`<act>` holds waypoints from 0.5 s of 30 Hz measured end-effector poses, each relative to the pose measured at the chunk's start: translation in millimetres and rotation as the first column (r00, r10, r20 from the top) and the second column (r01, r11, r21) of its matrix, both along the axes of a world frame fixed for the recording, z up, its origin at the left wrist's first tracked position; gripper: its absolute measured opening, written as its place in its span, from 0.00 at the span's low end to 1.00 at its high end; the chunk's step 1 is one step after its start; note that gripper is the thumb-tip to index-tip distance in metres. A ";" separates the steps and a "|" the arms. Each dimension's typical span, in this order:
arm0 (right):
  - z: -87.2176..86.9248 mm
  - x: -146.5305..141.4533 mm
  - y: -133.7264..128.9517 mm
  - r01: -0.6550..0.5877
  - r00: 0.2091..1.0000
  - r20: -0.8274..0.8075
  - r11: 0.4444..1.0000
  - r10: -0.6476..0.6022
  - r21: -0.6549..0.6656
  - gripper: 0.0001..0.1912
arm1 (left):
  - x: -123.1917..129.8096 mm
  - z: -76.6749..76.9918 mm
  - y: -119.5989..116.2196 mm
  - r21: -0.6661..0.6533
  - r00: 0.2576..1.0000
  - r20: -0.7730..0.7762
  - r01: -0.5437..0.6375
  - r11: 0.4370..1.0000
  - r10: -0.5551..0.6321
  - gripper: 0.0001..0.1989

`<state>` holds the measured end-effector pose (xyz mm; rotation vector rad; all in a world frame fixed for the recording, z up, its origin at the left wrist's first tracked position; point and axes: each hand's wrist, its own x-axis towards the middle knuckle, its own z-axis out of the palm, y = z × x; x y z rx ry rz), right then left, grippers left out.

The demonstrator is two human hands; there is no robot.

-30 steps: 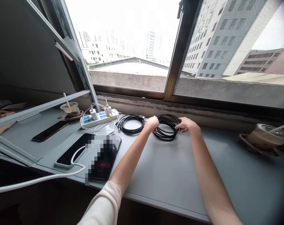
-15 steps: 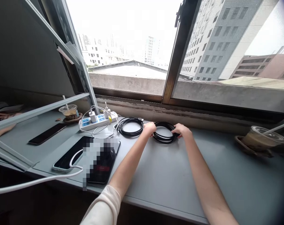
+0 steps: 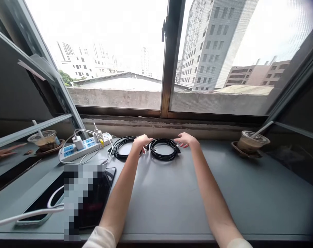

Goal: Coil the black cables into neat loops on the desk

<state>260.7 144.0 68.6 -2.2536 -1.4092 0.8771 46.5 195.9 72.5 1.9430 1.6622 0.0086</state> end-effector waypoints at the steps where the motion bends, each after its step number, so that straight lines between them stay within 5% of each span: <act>1: 4.6 -0.9 -2.8 0.001 1.000 -0.005 1.000 -0.001 0.014 0.17 | -1.0 1.9 -0.2 0.018 1.000 0.008 -0.015 1.000 0.014 0.23; 6: 38.1 -3.1 -28.2 0.005 1.000 0.019 0.984 -0.008 0.176 0.27 | -18.2 19.3 -2.2 0.176 0.988 0.091 -0.137 0.975 0.122 0.24; 10: 71.1 -5.7 -61.7 -0.008 0.999 0.046 0.918 -0.011 0.397 0.39 | -36.3 25.9 -0.7 0.201 0.979 0.108 -0.190 0.961 0.171 0.22; 15: 95.4 -10.0 -101.8 0.014 0.998 -0.053 0.641 0.043 0.767 0.35 | -22.2 1.5 7.0 0.162 0.968 -0.076 -0.224 0.961 0.239 0.18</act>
